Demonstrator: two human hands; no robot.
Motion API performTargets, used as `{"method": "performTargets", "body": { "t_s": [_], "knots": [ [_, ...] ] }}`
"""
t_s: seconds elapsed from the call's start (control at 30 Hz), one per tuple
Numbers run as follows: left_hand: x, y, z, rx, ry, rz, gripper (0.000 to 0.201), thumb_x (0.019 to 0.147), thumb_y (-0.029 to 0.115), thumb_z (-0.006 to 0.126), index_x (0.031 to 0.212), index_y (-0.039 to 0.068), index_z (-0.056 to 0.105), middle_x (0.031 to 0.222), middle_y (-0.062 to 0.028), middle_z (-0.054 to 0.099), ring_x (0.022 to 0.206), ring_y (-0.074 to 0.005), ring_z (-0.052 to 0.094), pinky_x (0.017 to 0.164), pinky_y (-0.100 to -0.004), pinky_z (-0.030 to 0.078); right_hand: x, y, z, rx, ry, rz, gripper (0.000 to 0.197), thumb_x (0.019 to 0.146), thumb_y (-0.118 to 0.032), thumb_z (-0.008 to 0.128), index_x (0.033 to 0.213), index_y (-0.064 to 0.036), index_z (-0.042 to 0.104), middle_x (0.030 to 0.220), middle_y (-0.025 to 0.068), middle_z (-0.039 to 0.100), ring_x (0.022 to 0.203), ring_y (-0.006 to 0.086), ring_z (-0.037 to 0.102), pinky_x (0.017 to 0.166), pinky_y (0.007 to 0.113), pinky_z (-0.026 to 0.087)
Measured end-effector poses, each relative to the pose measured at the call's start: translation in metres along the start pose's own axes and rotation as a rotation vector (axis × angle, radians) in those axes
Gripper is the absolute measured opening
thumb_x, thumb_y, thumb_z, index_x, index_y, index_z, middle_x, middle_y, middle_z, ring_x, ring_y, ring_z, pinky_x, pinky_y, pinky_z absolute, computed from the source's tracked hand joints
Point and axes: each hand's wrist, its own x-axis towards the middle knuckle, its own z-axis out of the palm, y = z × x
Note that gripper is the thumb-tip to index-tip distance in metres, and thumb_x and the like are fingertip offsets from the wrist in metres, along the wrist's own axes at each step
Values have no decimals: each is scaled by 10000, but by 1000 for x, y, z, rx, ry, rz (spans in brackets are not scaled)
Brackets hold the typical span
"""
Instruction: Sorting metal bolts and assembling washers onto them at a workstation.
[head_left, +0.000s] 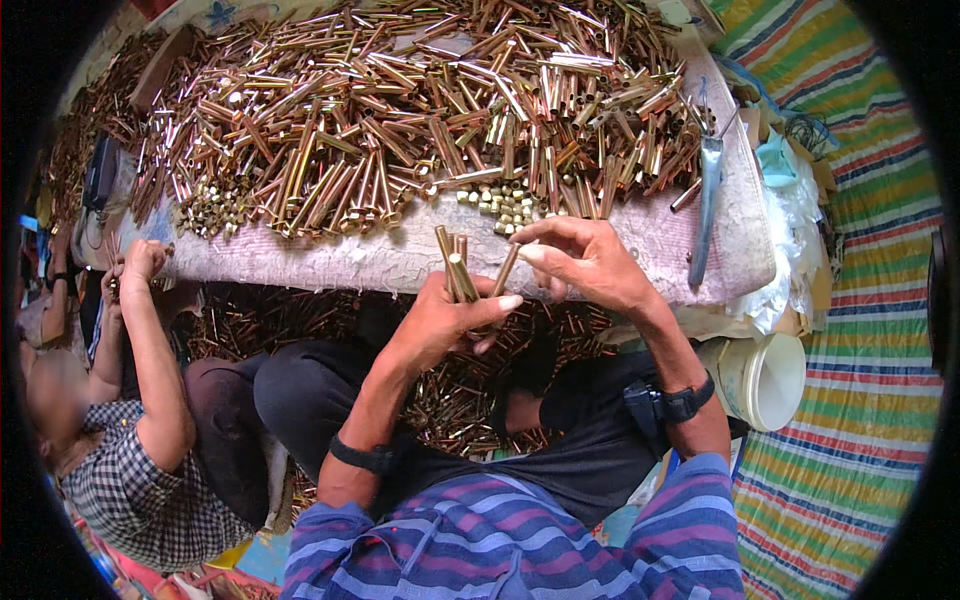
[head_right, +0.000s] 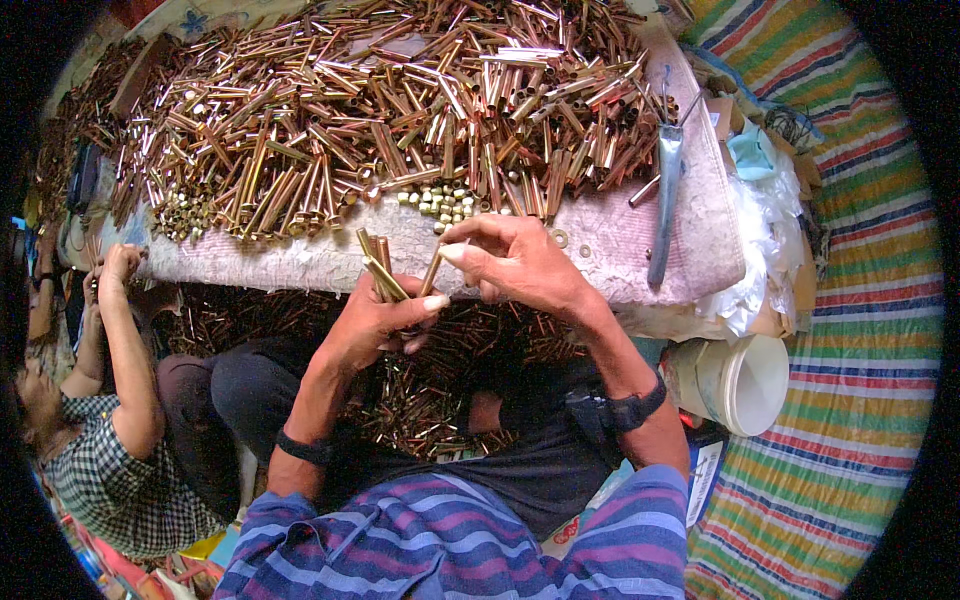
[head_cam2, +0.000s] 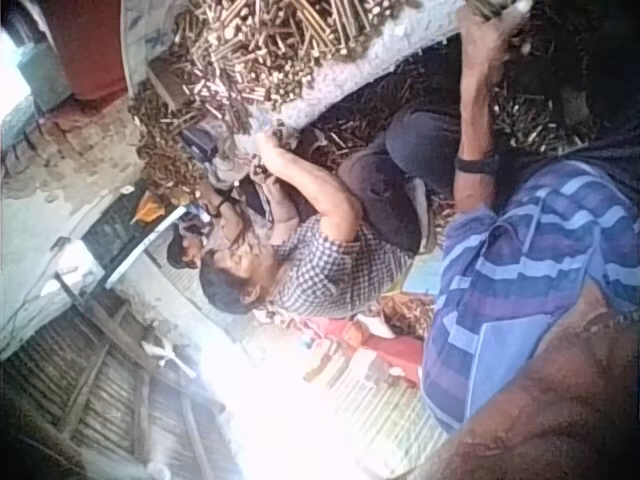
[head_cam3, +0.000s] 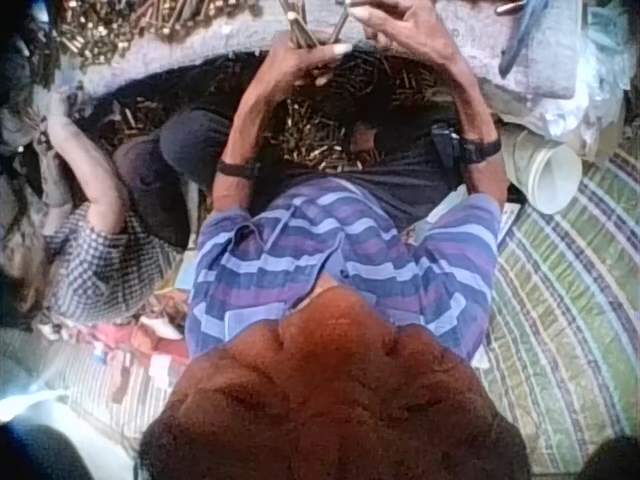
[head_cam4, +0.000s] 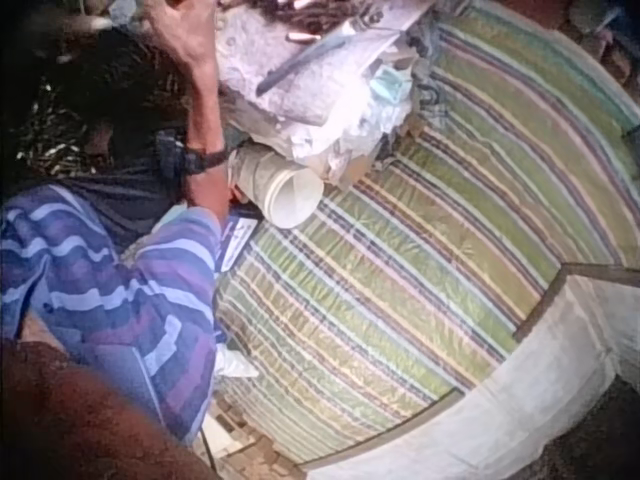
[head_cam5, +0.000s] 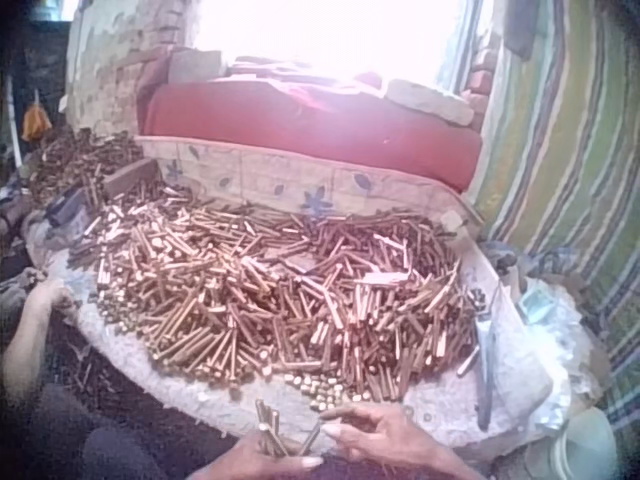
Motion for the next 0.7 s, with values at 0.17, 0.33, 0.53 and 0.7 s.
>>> {"method": "performTargets", "body": {
  "t_s": [0.17, 0.33, 0.53, 0.7],
  "knots": [
    [1, 8, 12, 27, -30, 2, 293, 912, 234, 713, 702, 41, 646, 576, 16, 560, 462, -64, 521, 394, -218, 316, 1, 5, 2, 47, -10, 7, 228, 983, -213, 632, 1045, 2, 672, 716, -1, 608, 595, 57, 559, 529, 230, 450],
    [1, 2, 10, -83, 34, -22, 258, 922, 234, 695, 923, -24, 694, 762, -78, 683, 558, -118, 643, 355, -203, 378, -4, 1, -9, 117, 39, -56, 204, 983, -193, 630, 949, 7, 654, 700, -1, 607, 585, 63, 567, 522, 225, 453],
    [-1, 6, 9, -128, 15, -18, 295, 929, 202, 679, 1035, -73, 673, 842, -117, 696, 590, -150, 674, 340, -212, 423, -2, 2, -13, 111, 161, -109, 182, 981, -164, 624, 934, 10, 644, 689, 6, 609, 576, 75, 576, 523, 233, 467],
    [-1, 1, 2, -119, 67, -48, 292, 916, 194, 694, 1076, -49, 676, 800, -83, 676, 499, -92, 582, 333, -191, 353, 4, -1, -13, 72, 180, -85, 206, 976, -178, 629, 988, 26, 662, 717, 22, 639, 582, 80, 597, 515, 236, 487]
  ]
}}
